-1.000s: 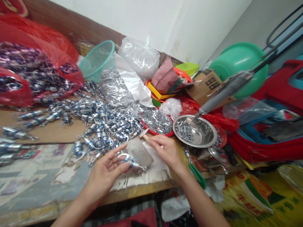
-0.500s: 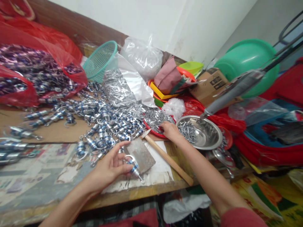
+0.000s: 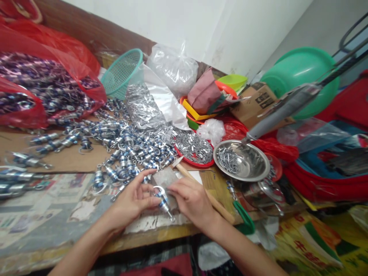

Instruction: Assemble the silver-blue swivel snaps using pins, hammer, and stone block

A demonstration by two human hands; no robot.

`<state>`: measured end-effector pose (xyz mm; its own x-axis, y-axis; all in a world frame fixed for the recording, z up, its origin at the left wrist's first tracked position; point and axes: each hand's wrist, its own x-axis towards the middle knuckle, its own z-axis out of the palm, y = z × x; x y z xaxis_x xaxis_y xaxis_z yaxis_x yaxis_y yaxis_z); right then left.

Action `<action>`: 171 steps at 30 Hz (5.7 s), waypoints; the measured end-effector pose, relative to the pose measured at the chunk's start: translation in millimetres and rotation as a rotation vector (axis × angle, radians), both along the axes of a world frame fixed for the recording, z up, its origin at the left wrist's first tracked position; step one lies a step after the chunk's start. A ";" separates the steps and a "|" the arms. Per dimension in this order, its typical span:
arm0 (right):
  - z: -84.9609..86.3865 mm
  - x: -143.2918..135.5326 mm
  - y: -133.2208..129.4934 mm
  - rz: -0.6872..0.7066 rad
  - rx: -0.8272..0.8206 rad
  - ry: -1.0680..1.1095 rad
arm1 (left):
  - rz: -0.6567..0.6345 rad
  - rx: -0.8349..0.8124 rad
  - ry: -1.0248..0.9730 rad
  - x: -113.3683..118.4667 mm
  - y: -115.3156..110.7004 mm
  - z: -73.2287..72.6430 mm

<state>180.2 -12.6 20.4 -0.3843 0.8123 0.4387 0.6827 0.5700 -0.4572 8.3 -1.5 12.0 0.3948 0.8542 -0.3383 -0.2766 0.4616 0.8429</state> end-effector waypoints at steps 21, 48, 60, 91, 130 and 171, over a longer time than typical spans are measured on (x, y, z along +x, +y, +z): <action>3.4 -35.0 -47.7 -0.246 0.087 -0.498 | 0.032 0.005 -0.045 -0.7 -1.3 -8.0; -10.9 44.4 14.4 -0.455 -0.207 -0.111 | 0.006 0.004 -0.012 -1.2 -0.2 -8.7; 26.6 45.0 -48.7 -0.161 -0.058 -0.054 | 0.013 0.011 -0.021 0.3 -1.3 -9.2; -22.9 89.3 121.1 -0.585 -0.199 -0.374 | 0.021 0.849 0.673 -9.5 0.1 -11.3; -0.8 4.0 -14.1 0.264 0.373 0.006 | 0.146 0.726 0.601 -6.3 -9.4 17.8; 15.0 4.0 21.7 0.015 -0.600 0.210 | -0.083 0.035 0.017 -6.7 7.1 -13.0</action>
